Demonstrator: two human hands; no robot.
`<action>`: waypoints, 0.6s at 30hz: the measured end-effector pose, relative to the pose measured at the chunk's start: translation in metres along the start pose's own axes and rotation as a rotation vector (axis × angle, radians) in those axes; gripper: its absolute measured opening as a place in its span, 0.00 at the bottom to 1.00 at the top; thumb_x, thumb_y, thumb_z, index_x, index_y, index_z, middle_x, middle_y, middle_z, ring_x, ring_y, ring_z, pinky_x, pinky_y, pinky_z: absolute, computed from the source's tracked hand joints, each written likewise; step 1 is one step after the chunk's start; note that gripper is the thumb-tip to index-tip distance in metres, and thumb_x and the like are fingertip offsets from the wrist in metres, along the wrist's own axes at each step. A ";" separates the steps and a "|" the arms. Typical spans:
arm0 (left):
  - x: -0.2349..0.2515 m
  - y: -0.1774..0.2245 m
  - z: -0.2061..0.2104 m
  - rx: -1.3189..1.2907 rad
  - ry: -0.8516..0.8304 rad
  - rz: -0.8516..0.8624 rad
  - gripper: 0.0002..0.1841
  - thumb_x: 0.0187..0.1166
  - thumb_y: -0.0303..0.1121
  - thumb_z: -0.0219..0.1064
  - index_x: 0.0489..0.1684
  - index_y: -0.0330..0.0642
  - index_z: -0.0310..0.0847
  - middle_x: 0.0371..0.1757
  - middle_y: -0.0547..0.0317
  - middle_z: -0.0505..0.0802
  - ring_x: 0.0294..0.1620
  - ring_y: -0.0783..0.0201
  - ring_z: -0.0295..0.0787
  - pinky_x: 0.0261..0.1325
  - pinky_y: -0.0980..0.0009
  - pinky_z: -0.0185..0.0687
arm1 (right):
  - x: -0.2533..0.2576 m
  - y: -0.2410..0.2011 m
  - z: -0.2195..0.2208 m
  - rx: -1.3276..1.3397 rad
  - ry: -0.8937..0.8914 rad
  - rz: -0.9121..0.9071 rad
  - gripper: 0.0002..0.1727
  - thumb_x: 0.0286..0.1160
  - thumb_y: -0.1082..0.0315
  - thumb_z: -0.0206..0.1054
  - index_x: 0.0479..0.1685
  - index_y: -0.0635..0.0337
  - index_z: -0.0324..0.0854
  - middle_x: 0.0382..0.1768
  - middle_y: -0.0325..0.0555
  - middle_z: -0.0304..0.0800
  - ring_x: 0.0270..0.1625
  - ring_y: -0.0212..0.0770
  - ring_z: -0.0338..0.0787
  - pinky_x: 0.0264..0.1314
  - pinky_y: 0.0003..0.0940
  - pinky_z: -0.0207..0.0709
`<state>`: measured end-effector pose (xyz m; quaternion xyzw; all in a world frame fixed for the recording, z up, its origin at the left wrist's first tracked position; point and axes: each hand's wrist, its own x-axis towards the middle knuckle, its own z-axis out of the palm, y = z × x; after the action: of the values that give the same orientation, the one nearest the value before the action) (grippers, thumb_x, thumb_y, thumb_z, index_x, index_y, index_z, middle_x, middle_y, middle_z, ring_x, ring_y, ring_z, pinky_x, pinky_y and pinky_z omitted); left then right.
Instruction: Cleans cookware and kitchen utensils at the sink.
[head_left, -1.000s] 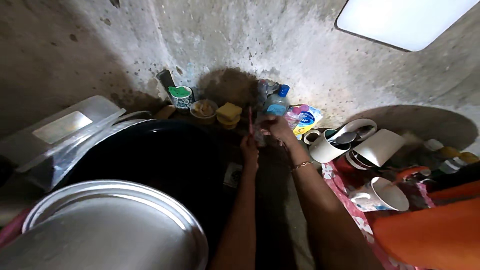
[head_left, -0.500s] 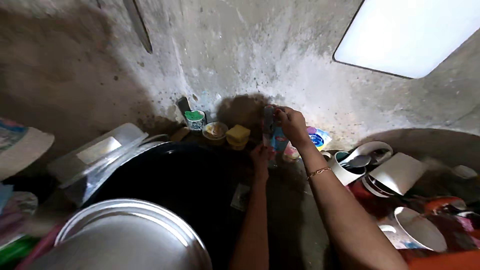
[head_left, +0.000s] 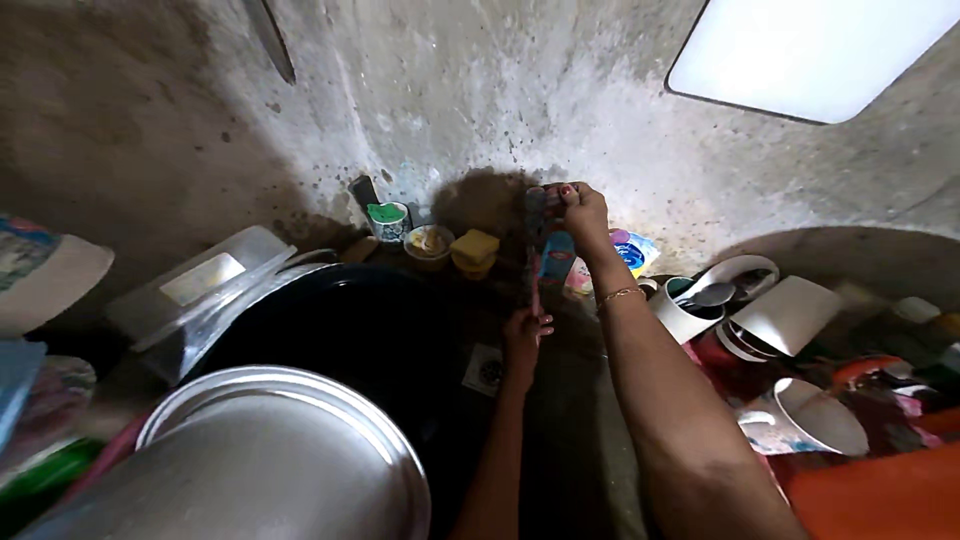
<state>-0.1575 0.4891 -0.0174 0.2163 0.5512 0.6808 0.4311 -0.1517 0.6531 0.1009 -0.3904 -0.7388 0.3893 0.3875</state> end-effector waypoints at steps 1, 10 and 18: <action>-0.005 -0.001 -0.002 0.015 -0.002 -0.014 0.16 0.92 0.23 0.51 0.71 0.22 0.70 0.60 0.39 0.88 0.49 0.66 0.89 0.52 0.72 0.84 | 0.002 0.002 0.001 0.026 0.005 0.011 0.22 0.96 0.62 0.45 0.64 0.66 0.82 0.52 0.59 0.91 0.51 0.50 0.92 0.58 0.52 0.82; -0.051 -0.013 -0.016 0.073 0.017 -0.130 0.16 0.93 0.30 0.54 0.67 0.26 0.76 0.58 0.43 0.89 0.53 0.63 0.86 0.56 0.68 0.83 | -0.094 -0.004 -0.008 -0.245 -0.078 0.058 0.22 0.93 0.63 0.54 0.74 0.70 0.75 0.62 0.69 0.87 0.63 0.63 0.89 0.68 0.60 0.79; -0.103 -0.037 -0.029 -0.077 -0.173 -0.255 0.15 0.94 0.30 0.50 0.66 0.29 0.74 0.41 0.56 0.85 0.33 0.71 0.81 0.39 0.74 0.81 | -0.299 0.041 -0.040 0.270 -0.353 0.832 0.19 0.97 0.61 0.45 0.66 0.62 0.76 0.33 0.39 0.83 0.27 0.31 0.82 0.31 0.27 0.79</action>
<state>-0.1122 0.3885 -0.0427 0.1858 0.5084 0.6199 0.5681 0.0130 0.4174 0.0001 -0.5270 -0.5171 0.6647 0.1145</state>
